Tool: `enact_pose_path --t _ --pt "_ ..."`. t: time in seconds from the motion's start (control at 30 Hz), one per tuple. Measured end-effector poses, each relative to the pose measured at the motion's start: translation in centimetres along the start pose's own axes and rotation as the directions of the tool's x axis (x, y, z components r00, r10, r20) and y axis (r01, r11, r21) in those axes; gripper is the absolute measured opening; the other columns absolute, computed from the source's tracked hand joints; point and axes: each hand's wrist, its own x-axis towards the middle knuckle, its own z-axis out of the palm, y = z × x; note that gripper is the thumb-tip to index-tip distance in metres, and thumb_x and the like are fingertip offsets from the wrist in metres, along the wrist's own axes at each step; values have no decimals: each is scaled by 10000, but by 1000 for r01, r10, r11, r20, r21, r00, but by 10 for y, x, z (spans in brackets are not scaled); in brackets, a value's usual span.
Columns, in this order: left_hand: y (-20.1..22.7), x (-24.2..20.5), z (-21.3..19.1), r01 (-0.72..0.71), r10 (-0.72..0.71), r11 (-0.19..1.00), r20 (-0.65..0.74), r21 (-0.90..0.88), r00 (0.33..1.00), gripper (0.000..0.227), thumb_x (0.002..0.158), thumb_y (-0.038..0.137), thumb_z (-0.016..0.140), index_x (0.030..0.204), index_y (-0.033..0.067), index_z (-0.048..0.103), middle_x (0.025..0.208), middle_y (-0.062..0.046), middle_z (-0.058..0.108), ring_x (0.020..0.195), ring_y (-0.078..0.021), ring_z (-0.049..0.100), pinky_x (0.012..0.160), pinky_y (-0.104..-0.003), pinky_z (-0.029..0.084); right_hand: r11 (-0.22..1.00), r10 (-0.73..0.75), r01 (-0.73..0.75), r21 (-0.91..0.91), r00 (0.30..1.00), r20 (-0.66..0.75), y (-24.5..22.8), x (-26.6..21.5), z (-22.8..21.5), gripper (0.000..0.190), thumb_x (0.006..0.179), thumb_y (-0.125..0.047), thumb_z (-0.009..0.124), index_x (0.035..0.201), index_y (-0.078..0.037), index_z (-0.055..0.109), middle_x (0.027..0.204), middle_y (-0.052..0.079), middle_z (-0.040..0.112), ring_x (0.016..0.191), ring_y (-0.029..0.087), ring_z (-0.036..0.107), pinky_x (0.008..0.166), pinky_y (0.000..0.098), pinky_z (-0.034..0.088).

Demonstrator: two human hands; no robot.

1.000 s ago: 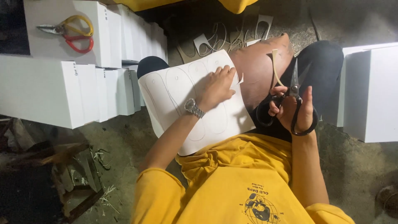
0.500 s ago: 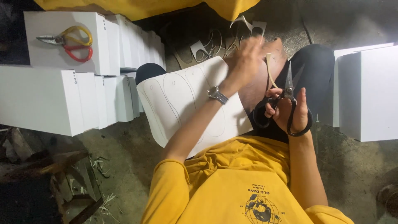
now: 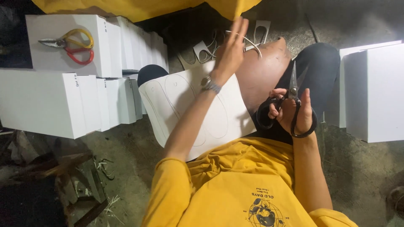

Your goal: Cutting out shoe insole shapes from a sheet of material using scissors.

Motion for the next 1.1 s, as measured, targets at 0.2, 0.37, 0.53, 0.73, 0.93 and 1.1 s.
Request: enact_pose_path --t 0.2,0.37,0.53,0.73,0.93,1.1 --pt "122 -182 -126 -81 -45 952 397 296 917 717 935 266 703 1525 -9 400 1568 -218 438 1452 -328 413 1225 -440 306 999 50 -50 -4 994 -95 3 5 1 944 832 -841 389 1350 -79 591 1021 16 591 788 246 672 723 332 563" --pt "149 -289 -128 -54 -224 834 427 549 876 817 804 154 724 1546 98 387 1644 -175 272 1530 -397 206 1254 -577 152 949 146 -162 -271 986 -80 5 7 15 1117 806 -894 362 1505 -30 470 921 110 618 810 313 658 741 425 538" --pt "142 -305 -116 -6 -152 758 185 652 971 661 825 -9 589 1480 41 512 1553 -176 457 1490 -419 307 1255 -617 232 903 245 -247 -352 968 -51 3 2 18 1128 832 -905 393 1530 -20 450 862 153 624 784 326 641 766 487 574" --pt "145 -288 -136 165 -381 806 284 569 880 922 756 -264 569 1592 40 329 1703 -130 87 1566 -379 115 1024 -341 604 954 169 -182 -239 983 -77 4 -13 3 999 867 -884 427 1407 -56 575 886 159 681 766 302 681 725 394 582" --pt "139 -265 -170 399 -466 884 400 242 789 885 752 -348 444 1542 44 372 1670 -154 234 1531 -363 280 641 -178 656 962 152 -172 -213 982 -107 5 -6 12 989 821 -888 445 1396 -92 565 854 102 599 813 239 617 792 392 563" --pt "127 -269 -176 385 -374 921 416 61 829 688 907 268 744 1488 28 465 1637 -148 344 1545 -283 245 1260 -482 216 971 163 -186 -147 974 -158 3 -4 17 955 825 -866 479 1353 -77 583 843 111 591 788 250 608 760 391 549"
